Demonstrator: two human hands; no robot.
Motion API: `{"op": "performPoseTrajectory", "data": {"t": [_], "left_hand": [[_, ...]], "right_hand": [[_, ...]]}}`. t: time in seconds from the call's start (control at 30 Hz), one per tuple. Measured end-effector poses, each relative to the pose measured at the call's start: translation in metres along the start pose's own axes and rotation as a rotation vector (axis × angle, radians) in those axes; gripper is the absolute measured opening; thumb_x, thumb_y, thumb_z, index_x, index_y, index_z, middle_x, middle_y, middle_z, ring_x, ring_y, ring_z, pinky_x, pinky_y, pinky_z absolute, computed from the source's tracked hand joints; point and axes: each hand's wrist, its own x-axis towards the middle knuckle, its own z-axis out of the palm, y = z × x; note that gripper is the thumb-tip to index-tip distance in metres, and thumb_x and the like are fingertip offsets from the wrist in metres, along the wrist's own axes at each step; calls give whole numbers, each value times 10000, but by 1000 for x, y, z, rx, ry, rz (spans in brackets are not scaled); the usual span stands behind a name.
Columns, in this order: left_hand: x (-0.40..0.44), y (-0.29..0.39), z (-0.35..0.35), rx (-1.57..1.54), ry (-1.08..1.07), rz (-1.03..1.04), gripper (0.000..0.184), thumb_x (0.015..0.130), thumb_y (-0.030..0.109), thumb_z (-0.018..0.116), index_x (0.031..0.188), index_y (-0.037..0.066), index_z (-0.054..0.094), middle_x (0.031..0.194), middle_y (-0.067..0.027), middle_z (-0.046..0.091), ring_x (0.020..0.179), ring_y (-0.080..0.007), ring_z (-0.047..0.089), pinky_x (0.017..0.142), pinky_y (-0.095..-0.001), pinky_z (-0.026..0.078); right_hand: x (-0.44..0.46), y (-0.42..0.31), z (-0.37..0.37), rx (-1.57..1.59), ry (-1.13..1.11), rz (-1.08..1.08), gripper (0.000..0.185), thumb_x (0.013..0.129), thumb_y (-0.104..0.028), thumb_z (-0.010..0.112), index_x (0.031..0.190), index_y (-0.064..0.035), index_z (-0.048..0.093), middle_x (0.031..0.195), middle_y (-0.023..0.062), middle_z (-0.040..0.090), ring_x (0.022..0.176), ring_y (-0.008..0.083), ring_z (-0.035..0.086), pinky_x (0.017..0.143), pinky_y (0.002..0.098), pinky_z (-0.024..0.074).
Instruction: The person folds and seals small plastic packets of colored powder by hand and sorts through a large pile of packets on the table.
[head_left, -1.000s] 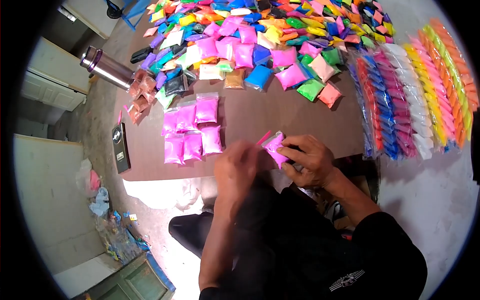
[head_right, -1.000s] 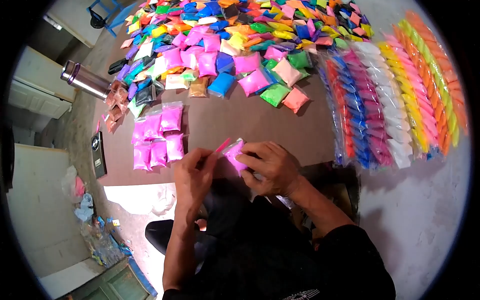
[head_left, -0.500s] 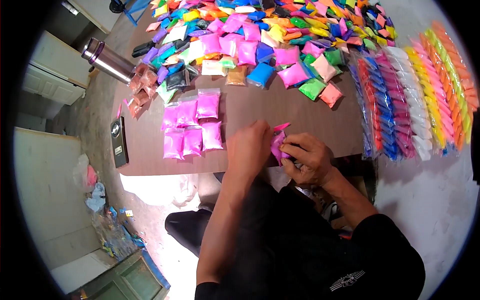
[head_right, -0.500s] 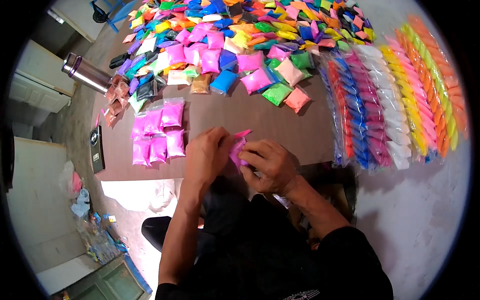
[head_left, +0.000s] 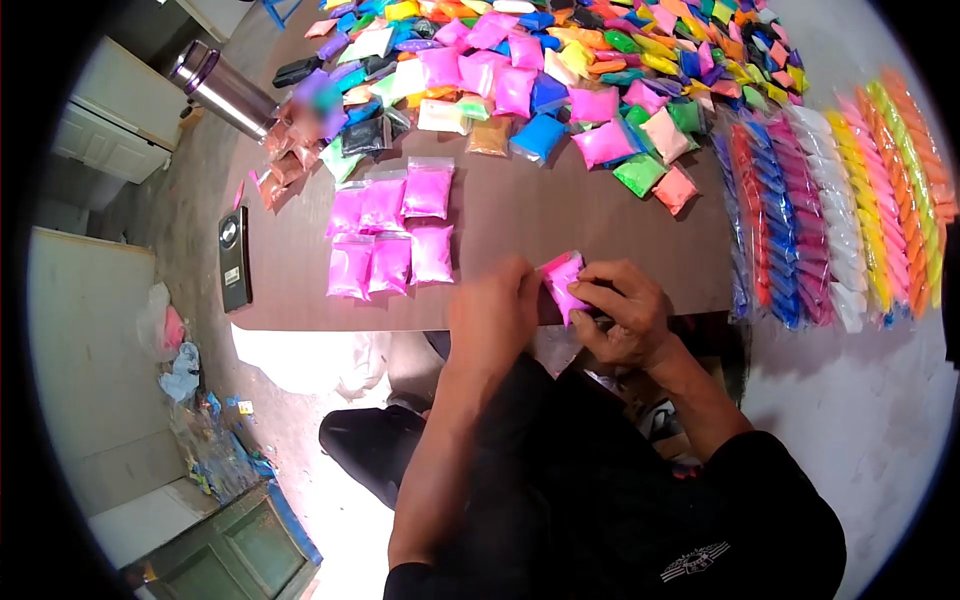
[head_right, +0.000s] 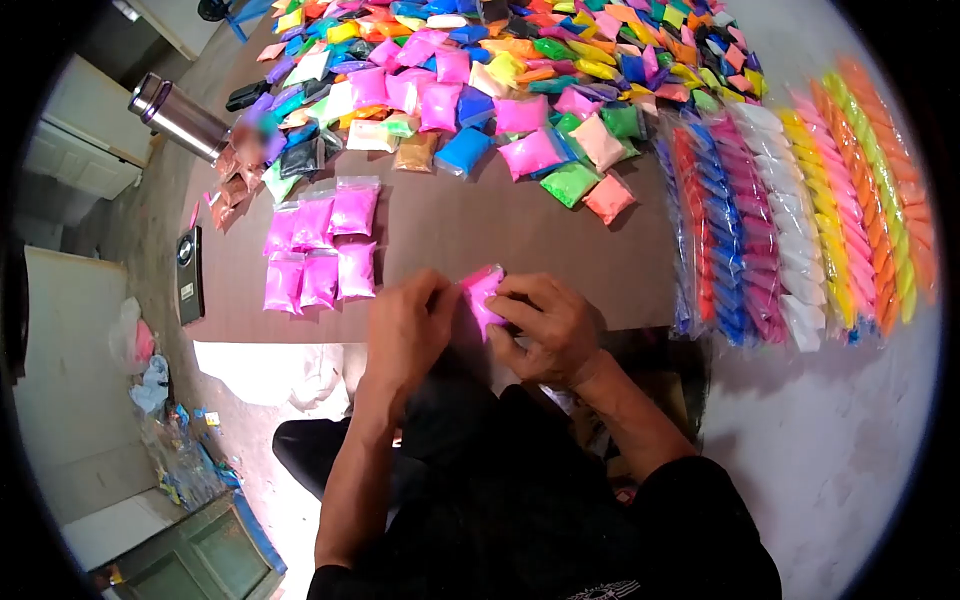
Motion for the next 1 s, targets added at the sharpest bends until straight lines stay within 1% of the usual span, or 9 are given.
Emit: {"op": "performPoseTrajectory", "data": {"t": [0.17,0.23,0.27,0.33,0.63,0.77,0.83,0.93,1.0], "left_hand": [[3,3,-8,-10,44,17,119,851,99,712,813,6,648,755,-183,656,700,-379,650,622,-420,505],[-9,12,-15,-86,-13,-81,149,892,190,678,849,50,651,827,-167,674,745,-388,654,652,-474,509],[-16,15,-14,-87,-17,-84,149,892,190,678,849,50,651,827,-167,674,745,-388,654,652,-474,509],[-27,20,-13,-152,-10,-95,138,868,116,719,818,12,642,747,-182,654,686,-373,651,600,-413,500],[-12,-3,-5,52,123,3,119,865,95,706,816,15,634,760,-180,655,699,-380,654,605,-424,500],[-20,5,-13,-4,107,-53,119,861,91,708,815,16,629,766,-178,653,694,-382,651,604,-427,503],[-28,12,-12,-101,110,36,120,858,94,714,819,21,626,774,-170,654,684,-378,649,598,-424,504],[-33,20,-6,-74,96,-18,112,859,102,715,830,29,635,754,-165,653,666,-373,648,589,-419,504],[-28,8,-1,-10,108,-40,110,862,104,714,833,31,637,748,-163,655,663,-372,647,587,-418,503]], "right_hand": [[0,1,1,-3,-3,-14,249,707,-77,735,954,-68,708,960,71,664,771,268,641,680,353,529],[-1,1,3,3,6,-11,247,708,-78,738,952,-68,708,956,71,663,767,268,640,676,353,529],[0,1,2,1,15,-12,241,708,-78,741,947,-68,706,951,70,662,767,268,638,674,352,529],[-1,1,2,-2,23,-13,236,709,-77,743,942,-68,705,946,70,660,767,268,637,672,351,529],[0,0,3,-3,28,-23,216,708,-68,745,919,-68,700,935,68,657,774,263,633,682,346,530],[-2,0,5,-11,28,-10,215,708,-76,749,918,-71,702,932,66,655,778,262,634,683,347,531],[-2,0,5,-20,29,-7,215,709,-79,751,919,-73,703,931,64,653,778,262,634,683,347,531],[-1,1,4,-21,25,-25,210,712,-86,753,916,-75,703,932,63,651,780,261,634,685,348,529],[-1,1,4,-22,26,-22,212,715,-86,753,921,-80,702,936,62,651,785,260,633,687,351,528]]}}
